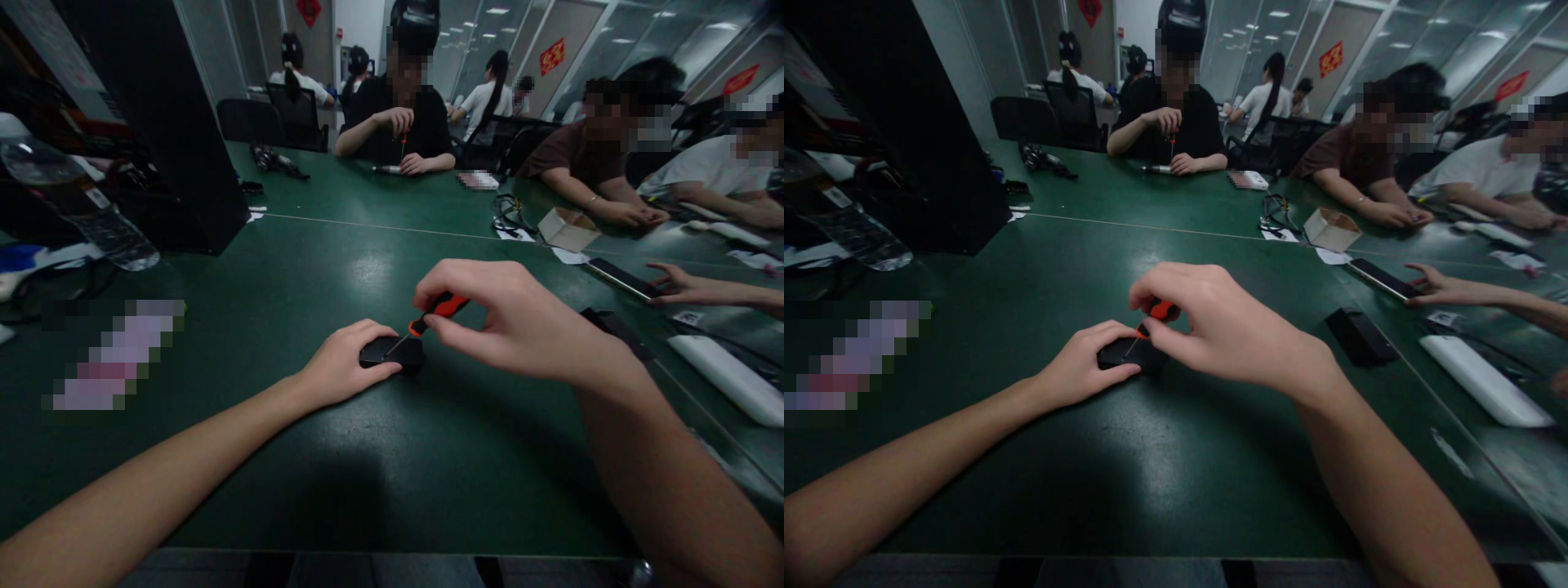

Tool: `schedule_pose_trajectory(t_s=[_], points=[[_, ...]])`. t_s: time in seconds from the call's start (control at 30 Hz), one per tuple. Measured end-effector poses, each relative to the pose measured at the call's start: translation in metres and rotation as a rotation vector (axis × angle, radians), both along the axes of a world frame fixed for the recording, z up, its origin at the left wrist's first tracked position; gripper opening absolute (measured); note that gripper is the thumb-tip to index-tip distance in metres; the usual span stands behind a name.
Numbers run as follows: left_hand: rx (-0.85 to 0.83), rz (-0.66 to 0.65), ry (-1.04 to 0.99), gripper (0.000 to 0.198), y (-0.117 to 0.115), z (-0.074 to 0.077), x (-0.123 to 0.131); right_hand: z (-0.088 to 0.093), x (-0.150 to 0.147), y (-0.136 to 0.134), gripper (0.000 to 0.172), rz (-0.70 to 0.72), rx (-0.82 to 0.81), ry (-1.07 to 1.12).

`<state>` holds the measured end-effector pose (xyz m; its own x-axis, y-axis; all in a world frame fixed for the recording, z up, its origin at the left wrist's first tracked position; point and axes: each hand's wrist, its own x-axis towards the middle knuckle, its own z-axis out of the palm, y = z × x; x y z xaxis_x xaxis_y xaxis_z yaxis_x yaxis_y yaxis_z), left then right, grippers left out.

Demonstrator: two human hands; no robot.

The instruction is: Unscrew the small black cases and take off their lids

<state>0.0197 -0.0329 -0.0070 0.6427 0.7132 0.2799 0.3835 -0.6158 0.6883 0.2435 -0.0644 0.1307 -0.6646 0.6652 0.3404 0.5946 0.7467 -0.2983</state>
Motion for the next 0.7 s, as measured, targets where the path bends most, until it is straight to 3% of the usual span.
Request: schedule_pose_trajectory(t_s=[0.4, 0.57, 0.7], points=[[0.015, 0.001, -0.007, 0.037, -0.0006, 0.0003, -0.0005, 0.0001, -0.0006, -0.001, 0.013, 0.017, 0.005, -0.003], [0.036, -0.005, -0.002, 0.036, -0.0001, -0.001, -0.0001, -0.0008, -0.0038, -0.0017, 0.006, 0.042, 0.015, -0.005], [0.043, 0.005, -0.024, 0.038, -0.0001, -0.0024, 0.0001, 0.0006, -0.0055, -0.0056, 0.019, 0.095, 0.031, 0.001]])
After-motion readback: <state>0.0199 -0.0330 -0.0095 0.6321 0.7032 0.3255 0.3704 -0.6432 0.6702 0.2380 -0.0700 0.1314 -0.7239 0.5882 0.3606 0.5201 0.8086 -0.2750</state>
